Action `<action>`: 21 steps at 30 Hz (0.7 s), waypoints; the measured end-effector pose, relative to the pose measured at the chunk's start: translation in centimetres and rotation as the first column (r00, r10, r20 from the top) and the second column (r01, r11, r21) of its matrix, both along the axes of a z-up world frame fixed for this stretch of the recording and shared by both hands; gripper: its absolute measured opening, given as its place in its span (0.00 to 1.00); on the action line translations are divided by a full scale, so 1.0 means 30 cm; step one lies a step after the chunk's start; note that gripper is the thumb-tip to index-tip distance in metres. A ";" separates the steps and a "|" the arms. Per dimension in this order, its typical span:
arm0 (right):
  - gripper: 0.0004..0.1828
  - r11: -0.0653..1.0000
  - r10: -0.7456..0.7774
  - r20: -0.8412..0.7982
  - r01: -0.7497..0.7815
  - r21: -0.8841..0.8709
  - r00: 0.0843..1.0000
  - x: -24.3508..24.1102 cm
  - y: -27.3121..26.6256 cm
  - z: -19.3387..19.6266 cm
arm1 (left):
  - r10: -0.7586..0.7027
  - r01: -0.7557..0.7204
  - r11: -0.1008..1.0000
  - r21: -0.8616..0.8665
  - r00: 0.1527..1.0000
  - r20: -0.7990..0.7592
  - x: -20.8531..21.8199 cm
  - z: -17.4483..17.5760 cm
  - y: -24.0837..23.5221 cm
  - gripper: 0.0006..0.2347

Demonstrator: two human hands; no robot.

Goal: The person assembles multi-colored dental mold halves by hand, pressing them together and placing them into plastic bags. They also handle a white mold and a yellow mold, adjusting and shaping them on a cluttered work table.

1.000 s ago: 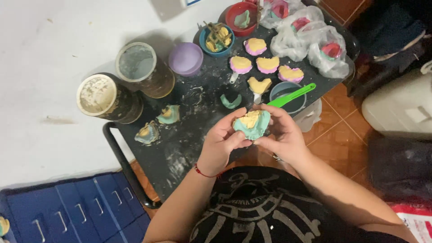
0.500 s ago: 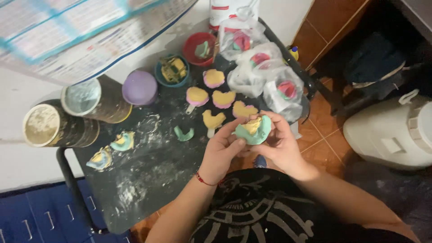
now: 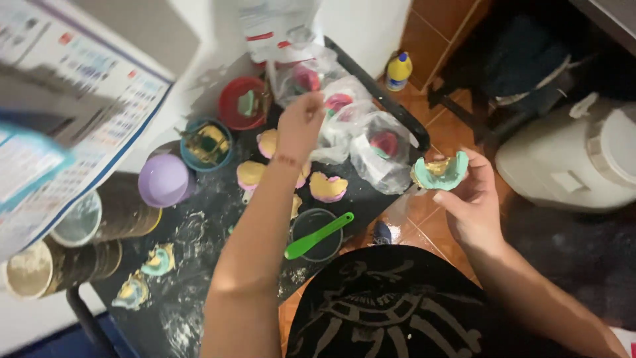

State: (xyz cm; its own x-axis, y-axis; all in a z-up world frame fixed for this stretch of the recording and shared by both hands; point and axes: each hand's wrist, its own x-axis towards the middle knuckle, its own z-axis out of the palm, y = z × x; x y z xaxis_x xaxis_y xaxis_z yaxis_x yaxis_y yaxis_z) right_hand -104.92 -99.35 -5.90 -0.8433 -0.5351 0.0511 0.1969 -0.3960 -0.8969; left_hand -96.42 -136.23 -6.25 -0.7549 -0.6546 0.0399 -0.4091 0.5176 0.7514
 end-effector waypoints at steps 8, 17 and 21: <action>0.48 0.990 -0.128 -0.043 0.131 0.053 0.991 -0.019 0.056 0.101 | -0.198 0.294 0.922 -0.253 0.917 0.345 -0.288 -0.219 -0.139 0.16; 0.49 0.986 -0.157 -0.039 0.159 0.054 0.987 0.002 0.057 0.125 | -0.206 0.381 0.916 -0.130 0.721 0.662 -0.292 -0.046 -0.073 0.19; 0.50 0.990 -0.134 -0.037 0.136 0.037 0.990 0.001 0.047 0.112 | -0.158 0.402 0.903 -0.152 0.638 0.753 -0.300 -0.065 -0.051 0.23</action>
